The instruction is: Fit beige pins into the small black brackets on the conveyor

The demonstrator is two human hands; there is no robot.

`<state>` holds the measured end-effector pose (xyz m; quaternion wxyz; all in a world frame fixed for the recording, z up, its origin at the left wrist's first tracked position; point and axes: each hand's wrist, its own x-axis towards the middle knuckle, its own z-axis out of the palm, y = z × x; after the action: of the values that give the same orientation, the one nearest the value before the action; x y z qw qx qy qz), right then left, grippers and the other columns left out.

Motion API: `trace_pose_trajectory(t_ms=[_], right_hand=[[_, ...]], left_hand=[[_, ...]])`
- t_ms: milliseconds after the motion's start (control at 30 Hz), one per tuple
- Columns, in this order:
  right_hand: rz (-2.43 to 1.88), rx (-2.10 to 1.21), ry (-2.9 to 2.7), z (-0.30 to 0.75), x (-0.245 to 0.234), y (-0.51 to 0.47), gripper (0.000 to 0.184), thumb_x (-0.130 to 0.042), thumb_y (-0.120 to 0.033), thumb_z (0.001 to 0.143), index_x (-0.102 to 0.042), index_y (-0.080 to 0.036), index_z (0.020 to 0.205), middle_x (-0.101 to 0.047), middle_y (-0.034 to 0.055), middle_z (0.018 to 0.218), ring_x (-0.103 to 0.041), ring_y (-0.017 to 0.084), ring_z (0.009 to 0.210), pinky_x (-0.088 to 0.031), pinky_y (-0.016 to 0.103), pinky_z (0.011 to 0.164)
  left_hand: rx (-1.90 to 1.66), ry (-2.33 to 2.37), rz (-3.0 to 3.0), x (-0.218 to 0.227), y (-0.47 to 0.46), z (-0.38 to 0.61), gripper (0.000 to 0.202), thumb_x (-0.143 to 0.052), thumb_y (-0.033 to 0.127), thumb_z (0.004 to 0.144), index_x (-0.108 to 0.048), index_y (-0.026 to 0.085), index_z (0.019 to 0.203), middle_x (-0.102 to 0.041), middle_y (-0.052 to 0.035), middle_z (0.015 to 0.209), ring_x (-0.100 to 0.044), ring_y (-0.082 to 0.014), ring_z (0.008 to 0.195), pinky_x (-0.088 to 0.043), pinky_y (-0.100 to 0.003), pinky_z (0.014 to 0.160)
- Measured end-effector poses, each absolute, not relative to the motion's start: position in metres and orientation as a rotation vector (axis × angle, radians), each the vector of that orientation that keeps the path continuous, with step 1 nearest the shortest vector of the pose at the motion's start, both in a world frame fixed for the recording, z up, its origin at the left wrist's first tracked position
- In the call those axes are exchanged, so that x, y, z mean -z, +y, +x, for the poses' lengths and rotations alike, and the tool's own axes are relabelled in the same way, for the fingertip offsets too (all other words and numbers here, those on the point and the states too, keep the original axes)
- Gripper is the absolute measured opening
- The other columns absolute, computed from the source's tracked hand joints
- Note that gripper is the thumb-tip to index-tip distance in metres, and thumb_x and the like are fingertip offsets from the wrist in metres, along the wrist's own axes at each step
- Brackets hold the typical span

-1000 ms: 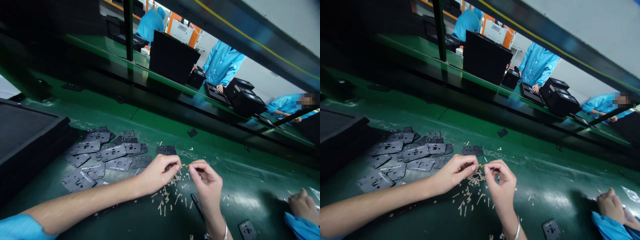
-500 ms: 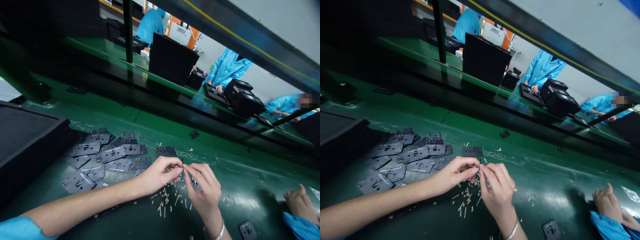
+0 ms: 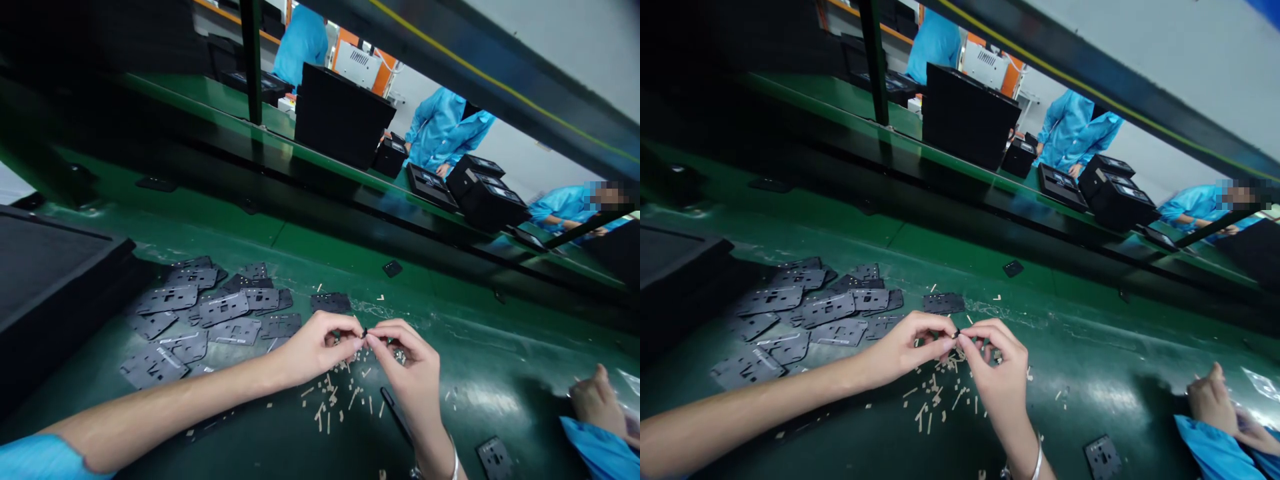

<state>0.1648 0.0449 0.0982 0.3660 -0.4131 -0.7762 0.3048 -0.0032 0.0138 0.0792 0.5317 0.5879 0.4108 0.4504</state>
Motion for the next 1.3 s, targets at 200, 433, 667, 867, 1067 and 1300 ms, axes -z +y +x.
trace_pose_trajectory(t_ms=[200,433,667,867,1067,1300], right_hand=[[-1.03,-0.788,-2.062,0.166,-0.098,0.046,0.008,-0.062,-0.021,0.079,-0.062,-0.019,0.072,-0.059,0.0025,0.073,-0.049,0.012,0.055,-0.038,0.024,0.048],[-0.996,-0.845,-1.928,0.176,-0.099,0.049,0.008,-0.06,-0.021,0.08,-0.057,-0.02,0.072,-0.056,0.0034,0.075,-0.052,0.015,0.063,-0.04,0.024,0.049],[-0.984,-0.738,-2.017,0.177,-0.11,0.05,0.01,-0.059,-0.018,0.079,-0.058,-0.019,0.069,-0.057,0.0026,0.07,-0.047,0.011,0.052,-0.038,0.023,0.045],[-1.032,-0.828,-1.968,0.178,-0.112,0.052,0.013,-0.058,-0.02,0.078,-0.058,-0.018,0.065,-0.058,0.0014,0.065,-0.048,0.011,0.051,-0.037,0.022,0.044],[-0.997,-0.813,-2.026,0.182,-0.113,0.053,0.013,-0.057,-0.018,0.078,-0.058,-0.018,0.066,-0.058,0.0013,0.065,-0.048,0.011,0.051,-0.037,0.021,0.044],[-1.036,-0.843,-1.895,0.177,-0.104,0.049,0.01,-0.058,-0.02,0.078,-0.057,-0.018,0.068,-0.058,0.0023,0.069,-0.051,0.012,0.056,-0.04,0.022,0.047]], left_hand=[[-1.063,1.042,1.576,-0.078,0.013,0.0,0.018,-0.049,0.02,0.085,-0.061,0.013,0.074,-0.058,0.0014,0.062,-0.05,-0.0094,0.056,-0.036,-0.018,0.051],[-0.651,1.83,2.003,-0.064,0.073,-0.052,0.019,-0.052,0.012,0.081,-0.065,0.02,0.092,-0.068,-0.0023,0.091,-0.062,-0.0181,0.085,-0.046,-0.026,0.074],[-0.432,2.457,1.822,-0.051,0.154,-0.168,0.029,-0.055,0.012,0.083,-0.055,0.009,0.112,-0.051,-0.0157,0.123,-0.041,-0.0322,0.121,-0.03,-0.053,0.099],[-0.348,2.514,1.696,-0.046,0.18,-0.202,0.03,-0.054,0.028,0.089,-0.053,0.014,0.115,-0.055,-0.0096,0.119,-0.055,-0.0236,0.104,-0.047,-0.045,0.087],[-0.521,2.476,1.455,-0.061,0.172,-0.213,0.029,-0.053,0.028,0.089,-0.054,0.013,0.114,-0.056,-0.0094,0.115,-0.058,-0.0216,0.098,-0.049,-0.042,0.082],[-0.961,1.899,1.451,-0.074,0.112,-0.102,0.017,-0.043,0.029,0.089,-0.052,0.015,0.087,-0.062,-0.0027,0.076,-0.062,-0.0161,0.063,-0.049,-0.024,0.049]])
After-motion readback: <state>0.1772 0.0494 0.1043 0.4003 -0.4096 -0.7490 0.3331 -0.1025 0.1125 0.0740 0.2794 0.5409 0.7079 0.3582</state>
